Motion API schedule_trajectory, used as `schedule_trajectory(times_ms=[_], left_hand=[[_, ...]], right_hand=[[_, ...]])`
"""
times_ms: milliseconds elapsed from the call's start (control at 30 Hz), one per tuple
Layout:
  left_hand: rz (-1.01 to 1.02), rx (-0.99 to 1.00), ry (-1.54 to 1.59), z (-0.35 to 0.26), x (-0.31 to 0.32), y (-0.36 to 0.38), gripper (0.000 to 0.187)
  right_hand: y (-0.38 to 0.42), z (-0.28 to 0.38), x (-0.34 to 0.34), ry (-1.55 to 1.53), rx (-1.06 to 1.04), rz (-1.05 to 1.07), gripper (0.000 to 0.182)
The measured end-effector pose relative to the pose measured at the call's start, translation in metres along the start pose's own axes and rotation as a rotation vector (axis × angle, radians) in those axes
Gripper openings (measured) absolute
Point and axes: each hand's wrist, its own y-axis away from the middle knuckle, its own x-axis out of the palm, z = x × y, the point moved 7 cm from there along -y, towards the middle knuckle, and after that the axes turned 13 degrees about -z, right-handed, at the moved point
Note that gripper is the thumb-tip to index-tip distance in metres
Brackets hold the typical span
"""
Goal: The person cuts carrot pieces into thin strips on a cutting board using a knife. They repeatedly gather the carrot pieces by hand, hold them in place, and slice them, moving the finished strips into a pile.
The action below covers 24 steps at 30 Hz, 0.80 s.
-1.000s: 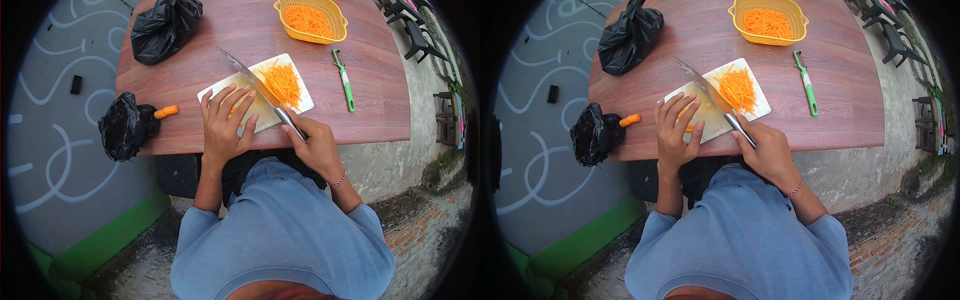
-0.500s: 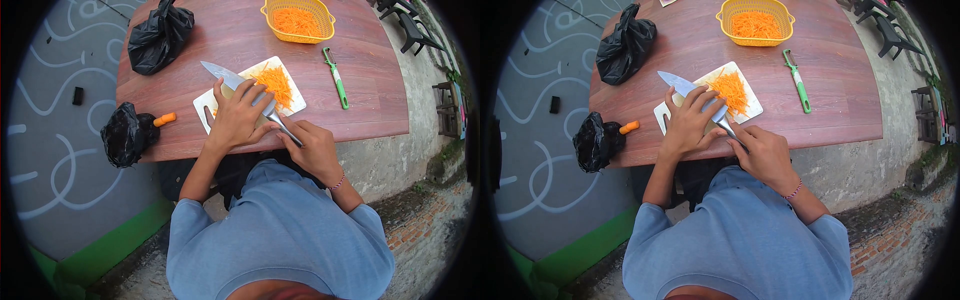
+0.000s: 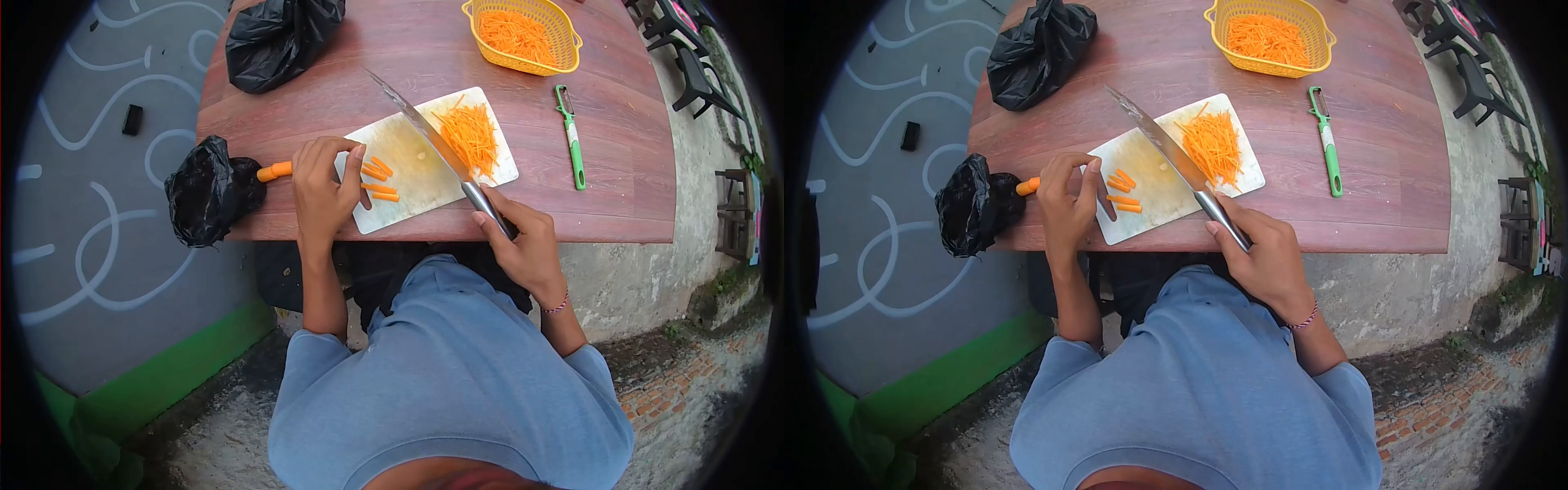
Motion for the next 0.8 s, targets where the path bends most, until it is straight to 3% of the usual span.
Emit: schedule_trajectory(times_ms=[100, 300, 800], left_hand=[[0.091, -0.116, -0.078, 0.015, 0.005, 0.016, 0.023], [0.166, -0.118, -0.251, 0.007, 0.016, 0.023, 0.031], [0.234, -0.227, -0.230, 0.008, 0.028, 0.020, 0.033]], right_hand=[[0.002, -0.007, 0.008, -0.014, -0.027, 0.015, 0.036], [0.004, -0.006, 0.018, 0.013, 0.002, 0.077, 0.038], [0.010, -0.013, 0.020, 0.046, 0.087, 0.106, 0.039]])
